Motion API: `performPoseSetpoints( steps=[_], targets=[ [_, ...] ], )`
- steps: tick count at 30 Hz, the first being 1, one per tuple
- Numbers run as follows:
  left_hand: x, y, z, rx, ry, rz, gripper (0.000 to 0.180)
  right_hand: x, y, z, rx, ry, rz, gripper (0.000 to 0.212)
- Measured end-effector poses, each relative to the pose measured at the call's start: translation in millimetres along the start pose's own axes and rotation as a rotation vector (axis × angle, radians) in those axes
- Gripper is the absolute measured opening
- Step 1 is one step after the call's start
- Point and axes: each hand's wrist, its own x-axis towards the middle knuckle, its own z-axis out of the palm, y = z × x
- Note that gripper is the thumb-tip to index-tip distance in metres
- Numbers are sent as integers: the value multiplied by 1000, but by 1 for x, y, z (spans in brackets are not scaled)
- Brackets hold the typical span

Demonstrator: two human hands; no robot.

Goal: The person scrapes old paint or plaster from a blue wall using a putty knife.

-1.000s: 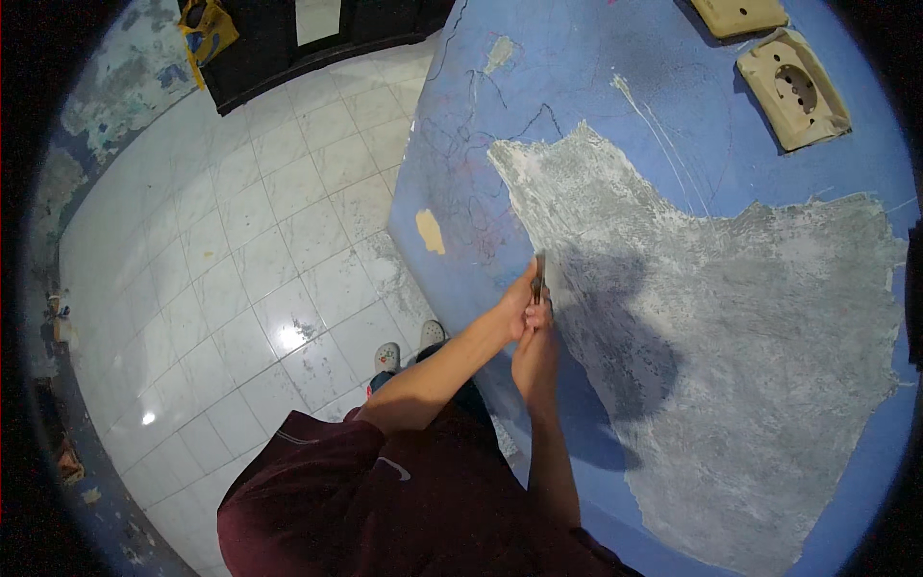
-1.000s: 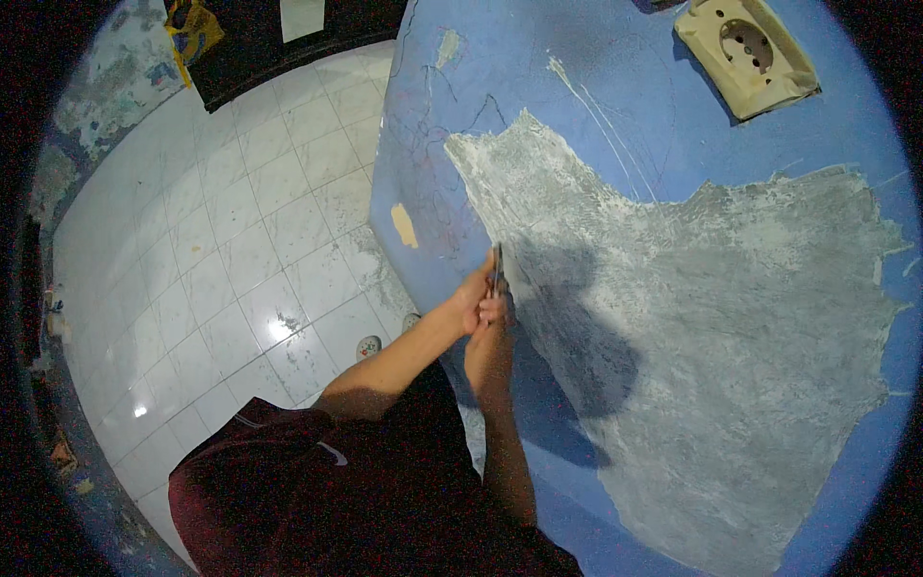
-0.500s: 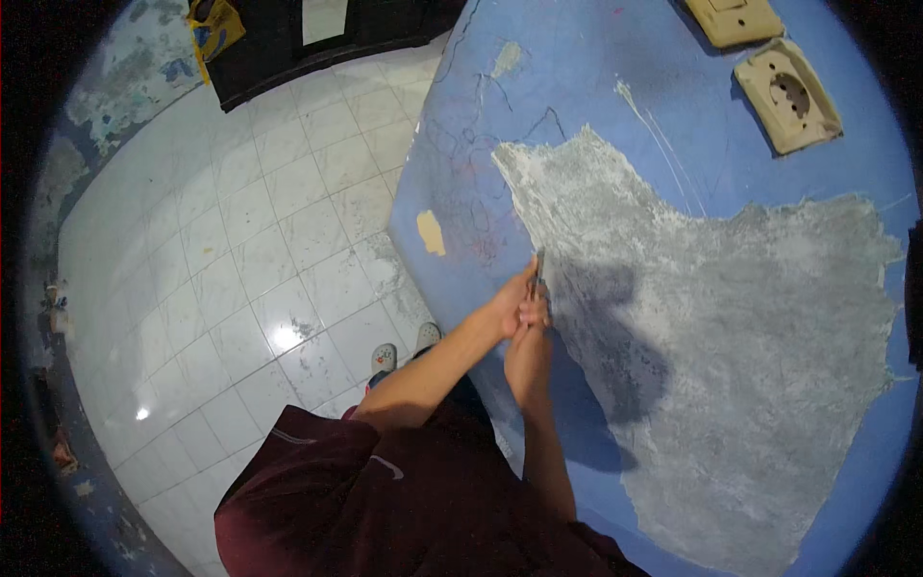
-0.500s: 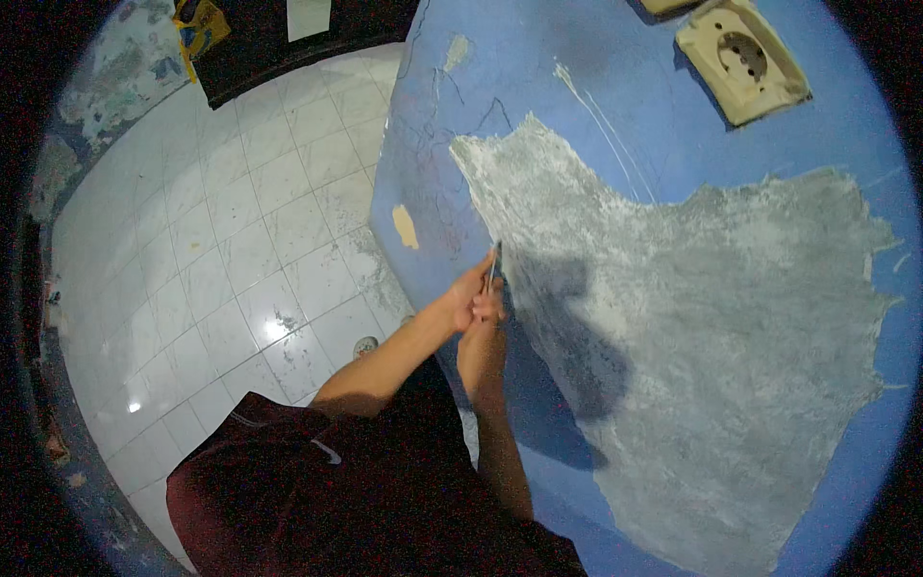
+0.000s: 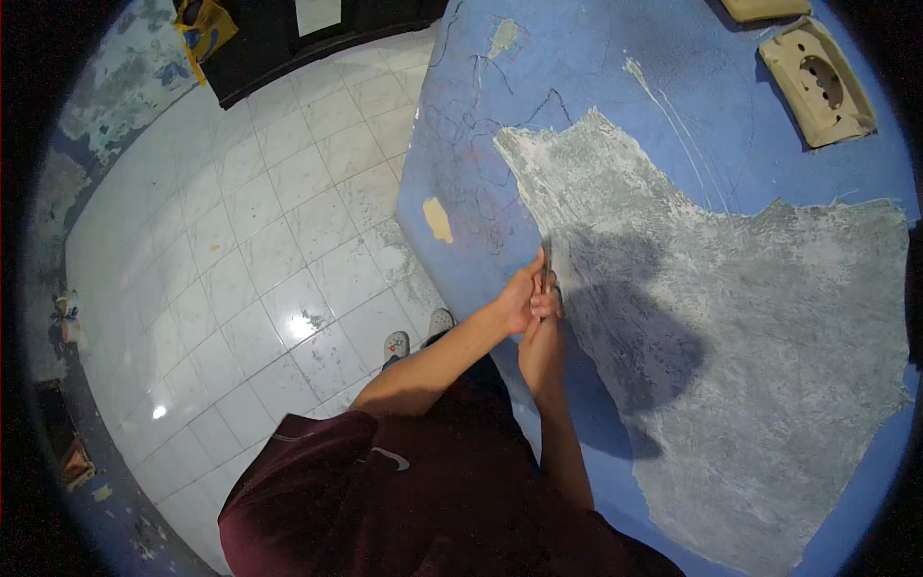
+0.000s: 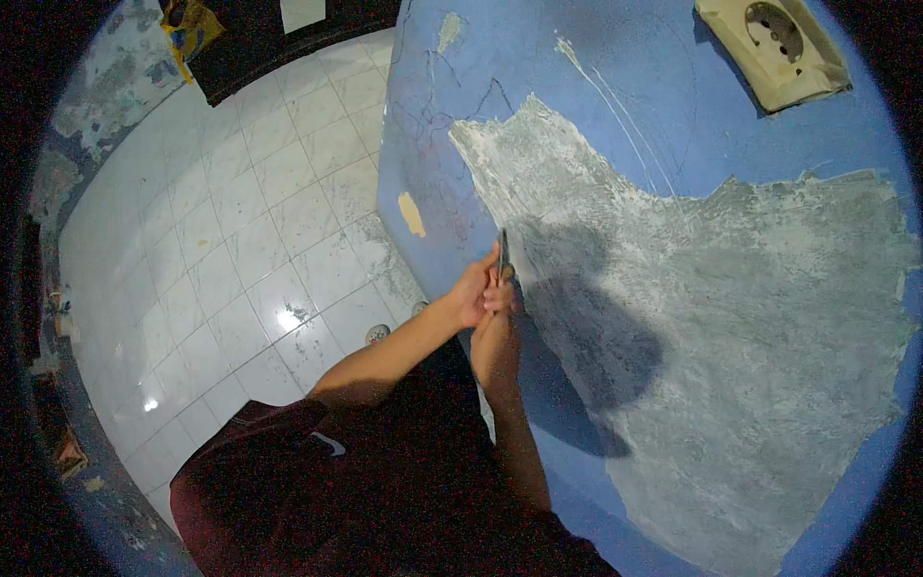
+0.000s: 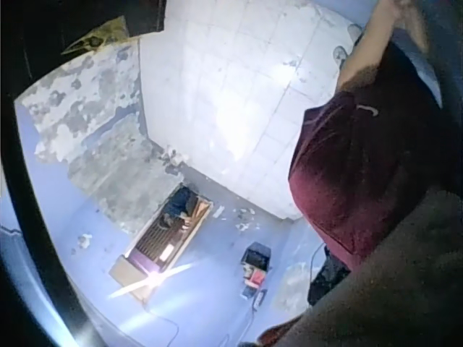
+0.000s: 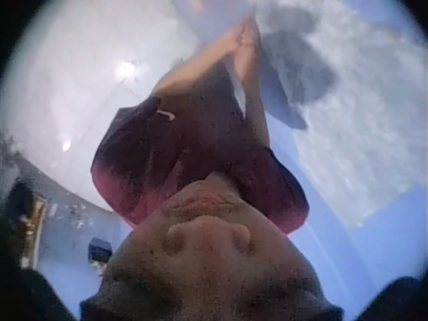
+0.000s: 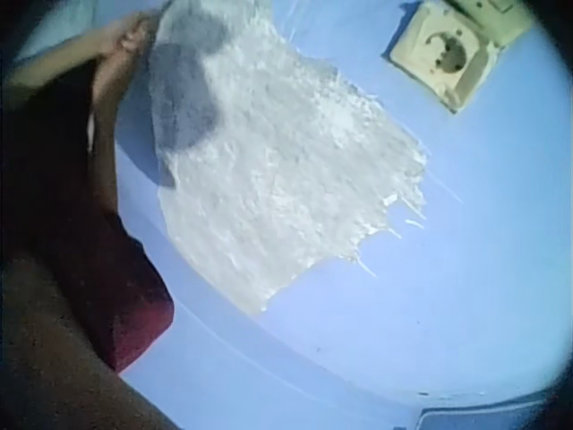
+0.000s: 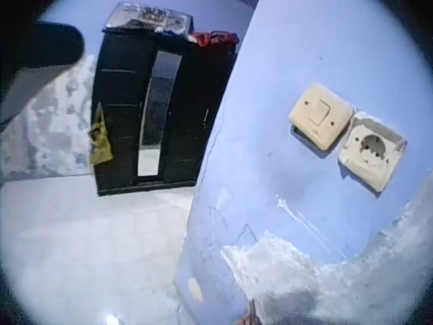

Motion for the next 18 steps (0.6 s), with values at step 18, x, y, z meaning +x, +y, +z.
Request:
performPoseSetpoints(
  steps=[18],
  targets=[
    [-4, 10, 1, 57, 21, -112, 62, -2, 7, 10, -81, -5, 62, 23]
  ],
)
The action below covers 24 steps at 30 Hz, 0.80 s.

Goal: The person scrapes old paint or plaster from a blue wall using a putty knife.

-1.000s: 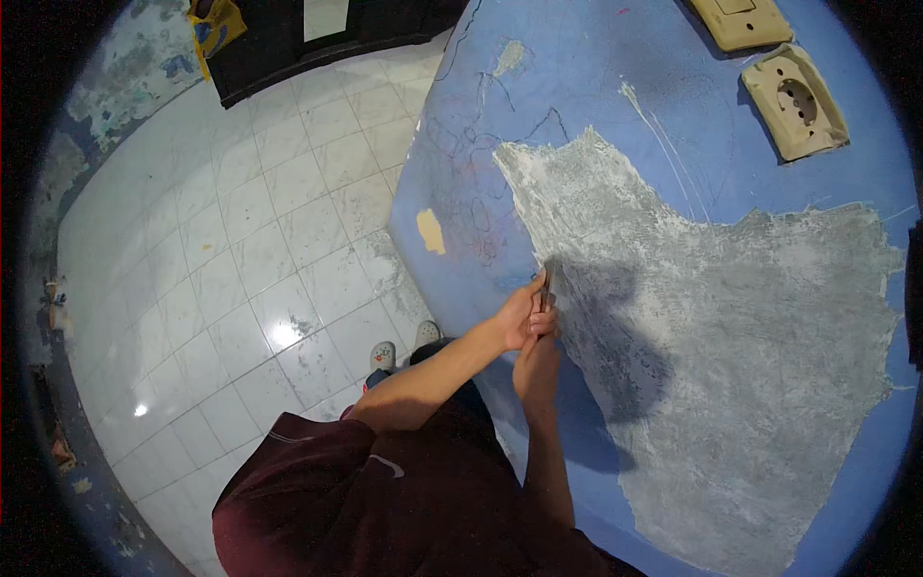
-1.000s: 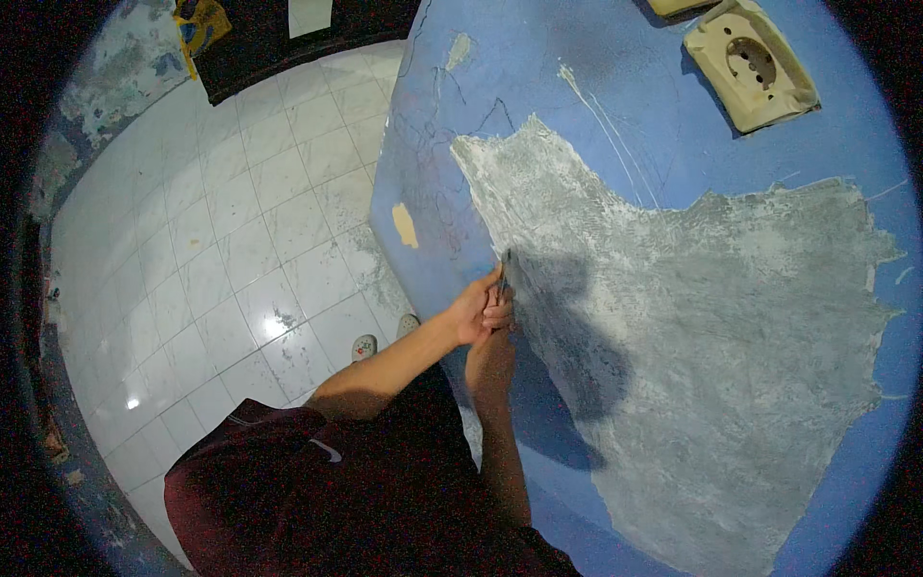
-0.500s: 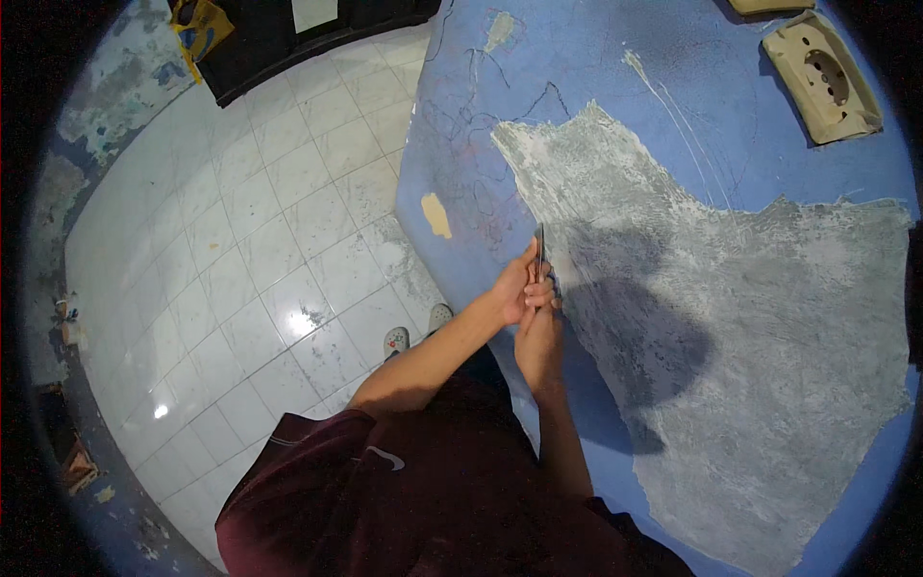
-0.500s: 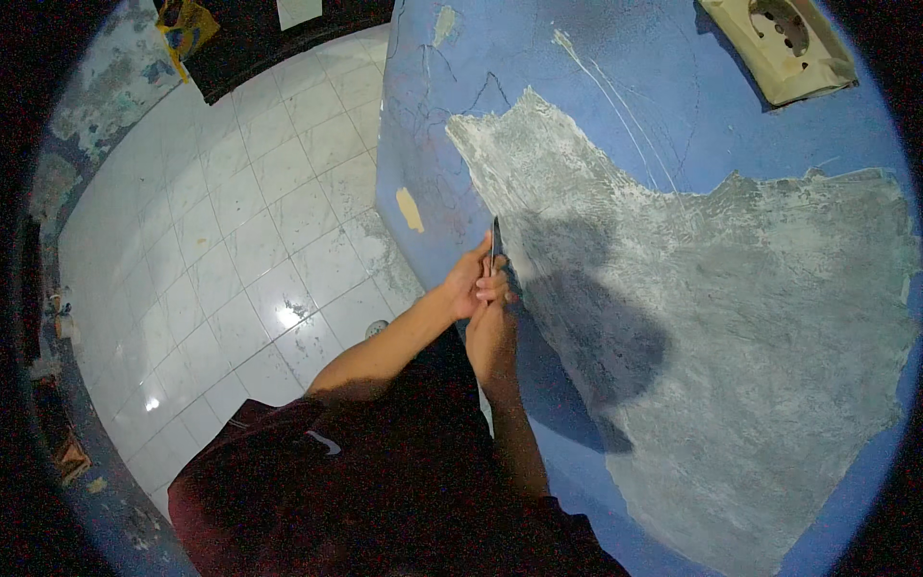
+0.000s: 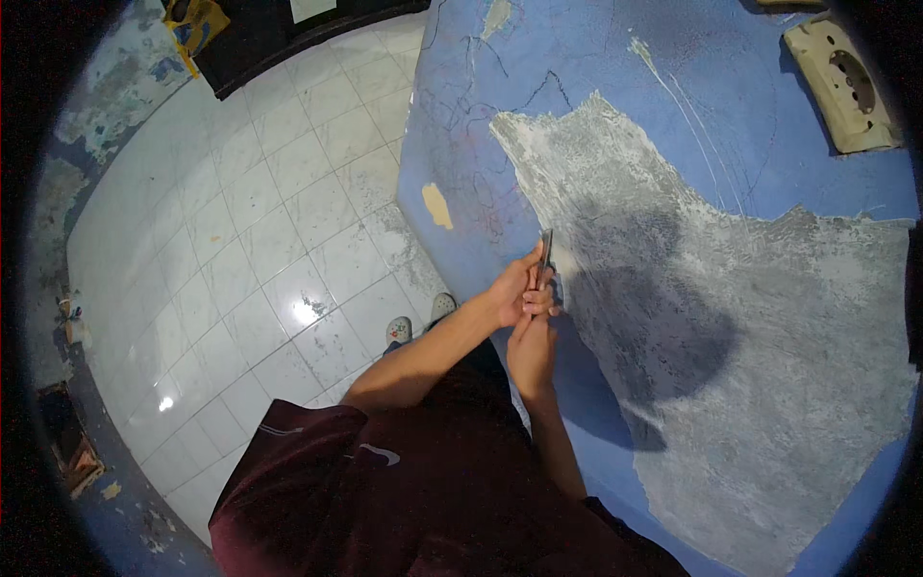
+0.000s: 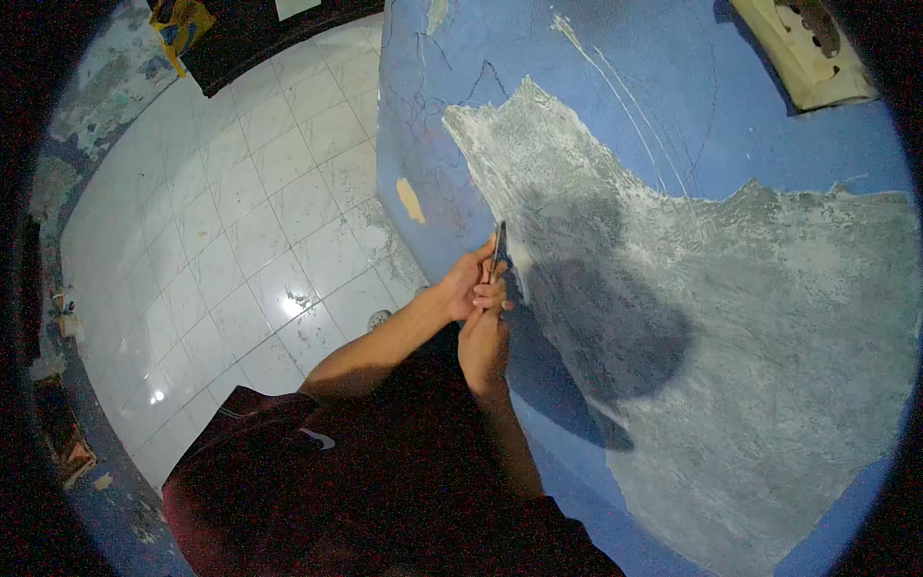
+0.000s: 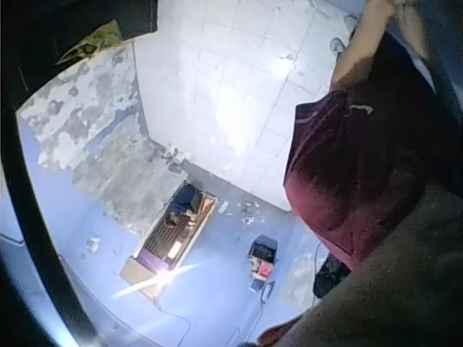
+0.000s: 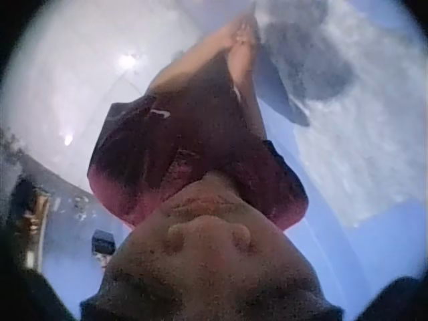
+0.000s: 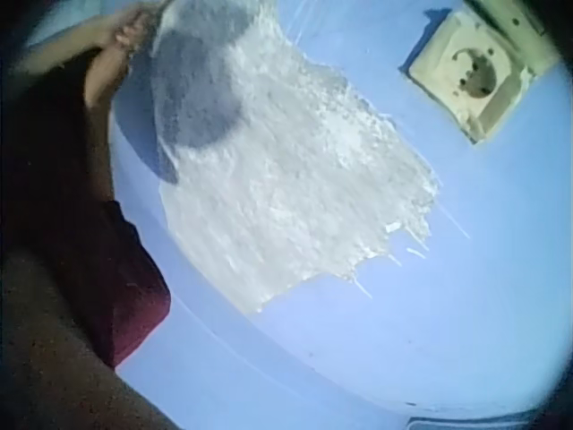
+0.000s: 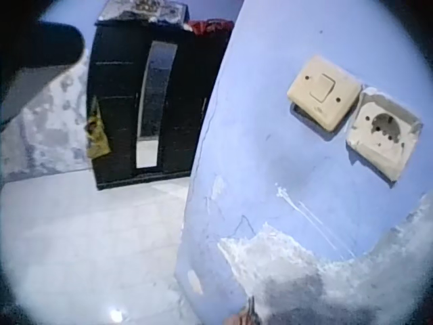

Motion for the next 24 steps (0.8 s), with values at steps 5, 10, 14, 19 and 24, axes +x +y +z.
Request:
performPoseSetpoints(
  steps=[5, 10, 14, 19, 24],
  targets=[
    [1, -10, 6, -10, 6, 3, 62, -9, -4, -10, 15, -51, 135, 21],
    [0, -6, 1, -27, 27, 21, 62, -2, -16, -8, 20, -60, 135, 20],
    [2, -9, 10, 9, 101, 32, 61, -7, -5, -10, 84, 23, 54, 22],
    [-3, 9, 4, -79, 145, 31, 60, 2, -17, -6, 9, -91, 108, 25],
    [-3, -6, 11, 27, 59, 3, 62, -1, -11, -11, 19, -85, 124, 31]
  ],
)
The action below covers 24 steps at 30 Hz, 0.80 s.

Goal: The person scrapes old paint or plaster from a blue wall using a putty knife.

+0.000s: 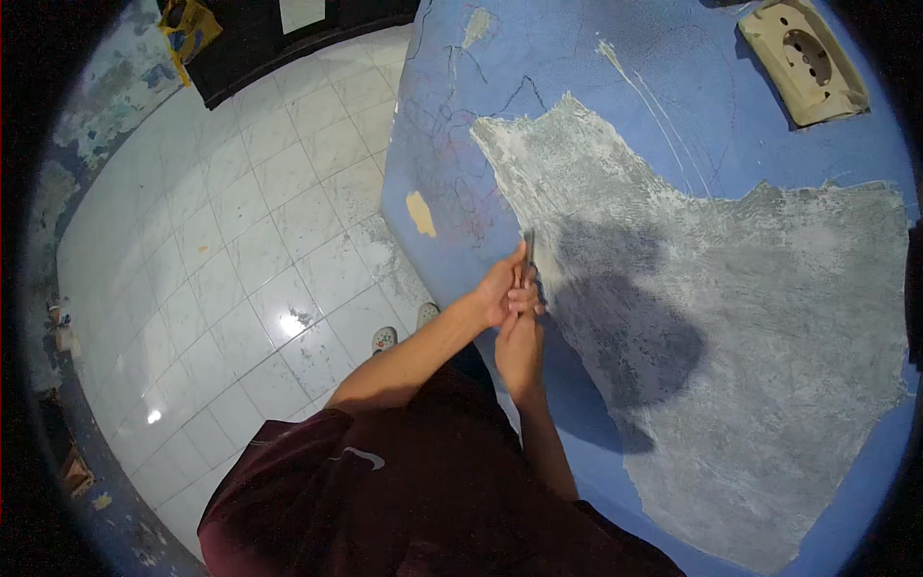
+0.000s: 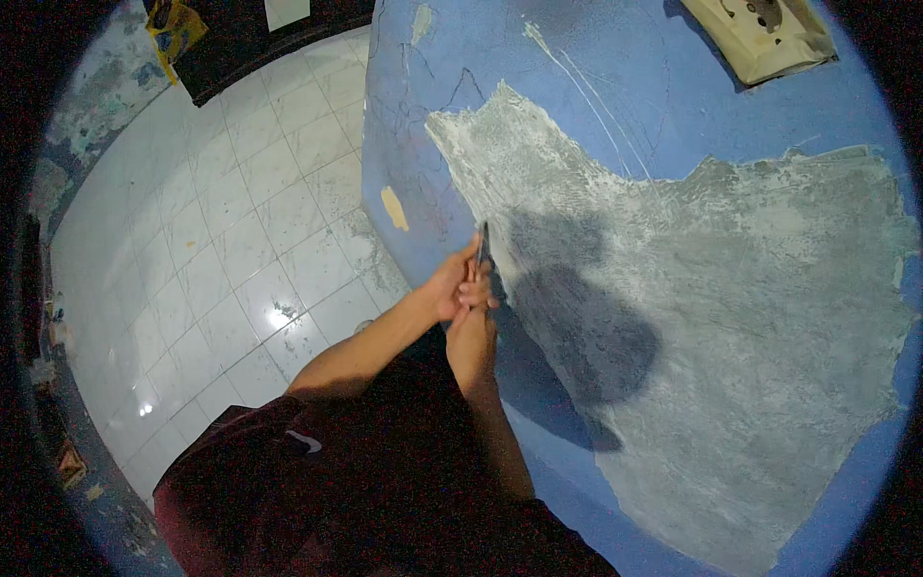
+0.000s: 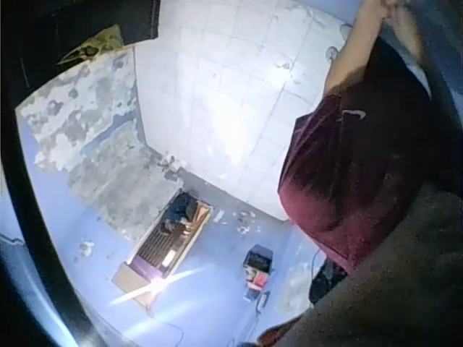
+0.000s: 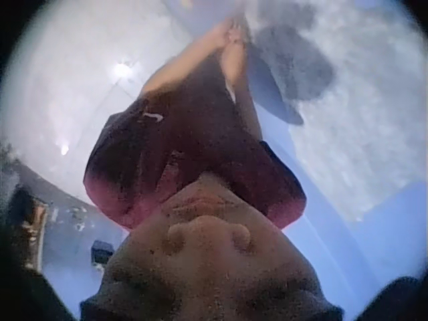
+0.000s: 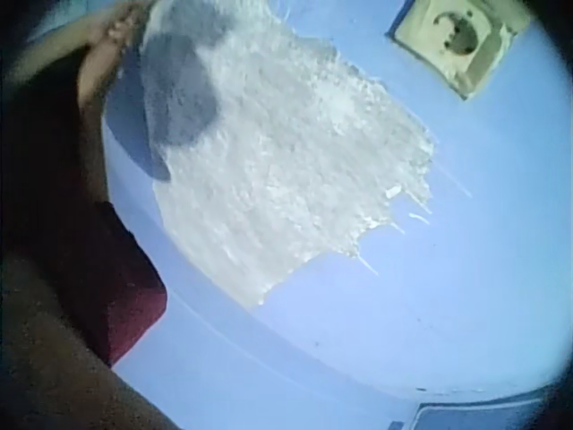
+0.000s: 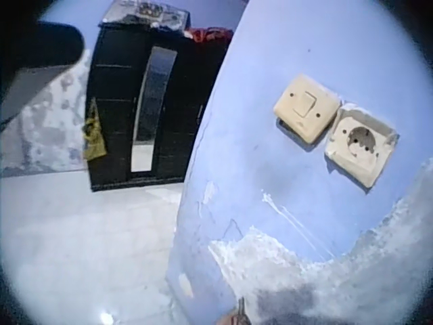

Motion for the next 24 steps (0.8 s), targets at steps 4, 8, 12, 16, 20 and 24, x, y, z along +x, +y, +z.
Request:
performPoseSetpoints(
  steps=[4, 8, 12, 16, 20, 24],
  targets=[
    [0, 1, -7, -61, -60, 16, 62, 3, -10, 1, -214, -218, 246, 33],
    [0, -3, 1, -34, -32, 16, 61, 3, 4, 1, 37, 40, -150, 30],
    [4, 13, -10, -139, 55, 102, 61, 20, -11, 2, -197, -210, 37, 32],
    [-2, -2, -5, -39, 38, -6, 59, -1, -1, 5, 94, 113, -238, 27],
    [4, 20, -11, -143, 21, 72, 59, 22, -19, 2, -56, -102, -12, 25],
    [2, -5, -14, -22, -16, -50, 62, -1, 3, 6, 15, 143, -360, 26]
  ],
)
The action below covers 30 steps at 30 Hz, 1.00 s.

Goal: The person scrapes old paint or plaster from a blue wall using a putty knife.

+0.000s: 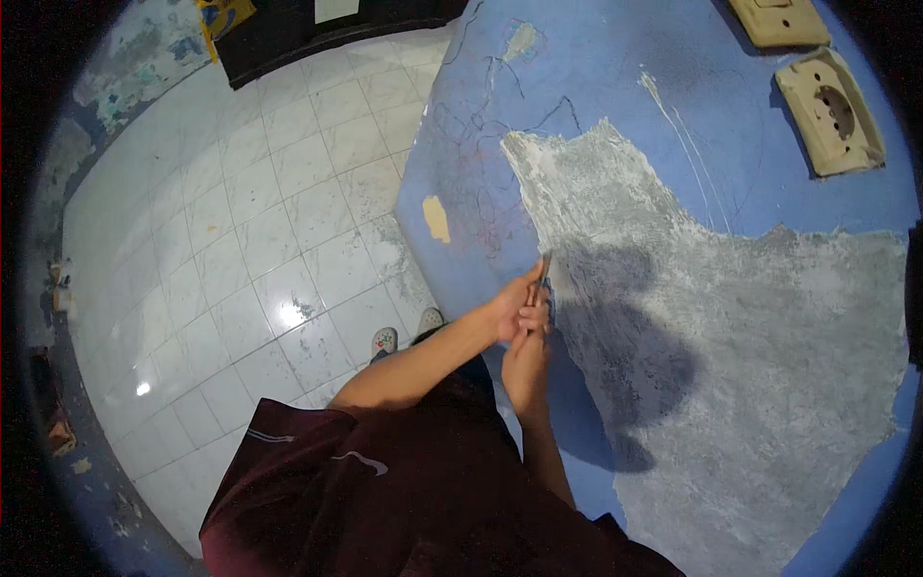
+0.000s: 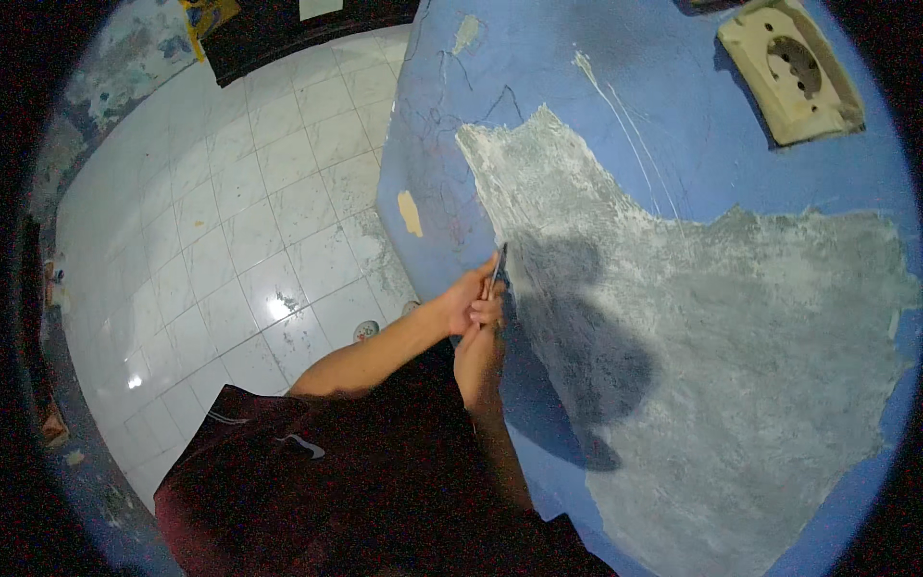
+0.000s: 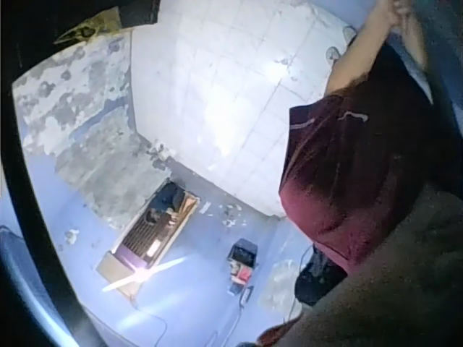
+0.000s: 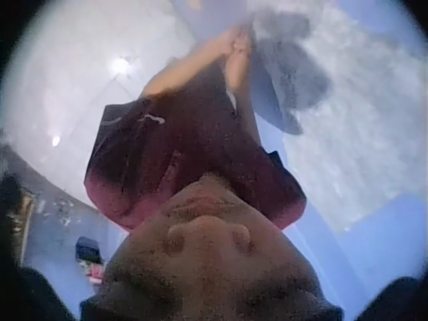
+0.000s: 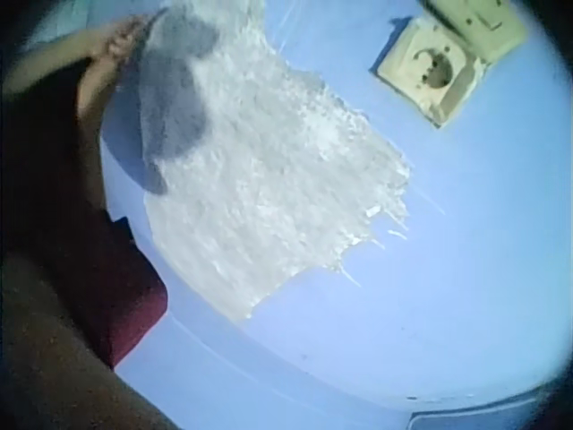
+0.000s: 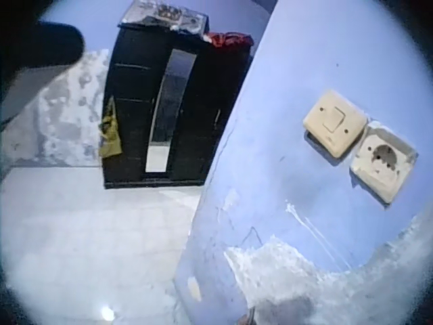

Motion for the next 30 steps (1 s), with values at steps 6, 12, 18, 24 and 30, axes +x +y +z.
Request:
performPoseSetpoints(
  steps=[6, 12, 18, 24, 30],
  targets=[
    [5, 8, -2, -41, -33, 45, 65, 6, -2, 2, -82, -194, 301, 25],
    [2, 14, -2, -98, -45, 55, 60, 11, 0, 8, -43, -100, 171, 25],
    [8, 10, 1, -49, -52, 30, 60, -2, 1, -4, -44, -136, 240, 25],
    [-3, 4, 7, -54, -76, 51, 61, 3, 4, 2, 0, -74, 152, 25],
    [3, 25, -2, -52, 31, 88, 59, 28, -24, 7, -31, -95, 133, 28]
  ],
)
